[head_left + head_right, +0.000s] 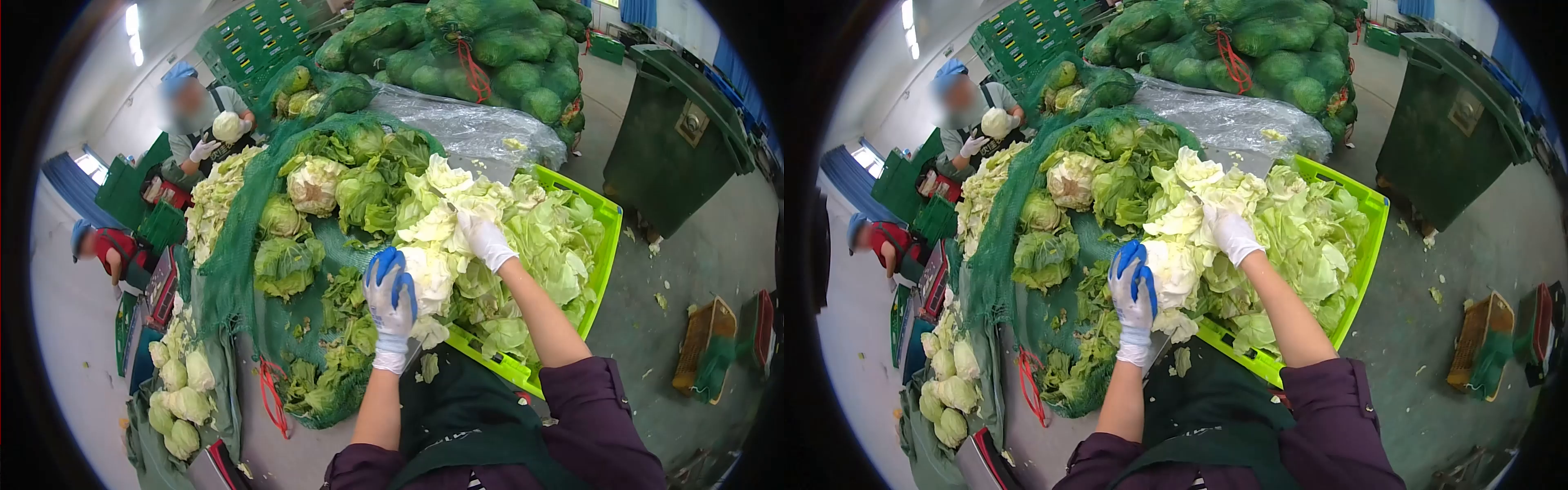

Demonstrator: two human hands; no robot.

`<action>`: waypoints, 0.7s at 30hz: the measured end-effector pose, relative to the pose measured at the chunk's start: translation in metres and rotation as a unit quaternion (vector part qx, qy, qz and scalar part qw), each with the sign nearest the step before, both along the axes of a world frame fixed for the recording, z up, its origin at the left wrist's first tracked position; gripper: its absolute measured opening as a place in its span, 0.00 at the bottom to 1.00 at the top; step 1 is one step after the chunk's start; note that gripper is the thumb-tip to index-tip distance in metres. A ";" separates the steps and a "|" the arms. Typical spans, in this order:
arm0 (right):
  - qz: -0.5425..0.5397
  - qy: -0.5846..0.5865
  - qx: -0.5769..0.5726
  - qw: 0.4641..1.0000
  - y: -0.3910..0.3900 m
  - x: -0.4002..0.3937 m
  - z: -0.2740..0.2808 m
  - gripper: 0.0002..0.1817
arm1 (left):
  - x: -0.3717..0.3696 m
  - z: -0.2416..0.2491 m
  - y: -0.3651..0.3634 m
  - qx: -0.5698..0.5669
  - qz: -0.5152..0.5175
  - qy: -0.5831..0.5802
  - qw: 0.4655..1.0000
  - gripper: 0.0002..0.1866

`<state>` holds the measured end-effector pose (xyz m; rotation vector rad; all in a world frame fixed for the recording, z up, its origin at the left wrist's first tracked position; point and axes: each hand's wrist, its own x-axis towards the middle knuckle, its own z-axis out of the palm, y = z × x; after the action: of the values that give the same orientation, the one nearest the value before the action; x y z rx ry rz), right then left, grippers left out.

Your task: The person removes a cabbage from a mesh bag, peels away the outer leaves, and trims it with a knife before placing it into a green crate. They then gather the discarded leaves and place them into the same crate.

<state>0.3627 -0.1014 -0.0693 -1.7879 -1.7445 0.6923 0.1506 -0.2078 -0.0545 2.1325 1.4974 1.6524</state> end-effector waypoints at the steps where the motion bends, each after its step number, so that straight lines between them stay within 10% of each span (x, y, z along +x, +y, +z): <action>1: -0.001 0.024 -0.003 1.000 0.000 0.000 0.002 0.29 | -0.005 0.000 -0.002 -0.003 -0.001 0.006 1.000 0.15; 5: -0.052 -0.070 0.052 0.995 -0.060 -0.022 0.052 0.23 | 0.005 0.063 -0.014 -0.151 0.009 0.060 0.987 0.19; 8: -0.083 0.156 0.135 0.975 -0.087 -0.038 0.079 0.20 | 0.027 0.068 -0.003 -0.141 0.081 0.187 0.969 0.20; 11: 0.110 0.276 0.083 0.951 -0.059 -0.040 0.047 0.22 | 0.034 0.055 0.005 -0.082 0.101 0.266 0.955 0.19; 21: 0.089 -0.013 0.037 0.995 -0.007 -0.057 0.001 0.32 | 0.014 0.040 -0.005 -0.047 0.070 0.148 0.985 0.18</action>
<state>0.3055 -0.1086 -0.0682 -1.6114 -1.9379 0.6691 0.1645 -0.2130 -0.0143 2.3516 1.8024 1.3108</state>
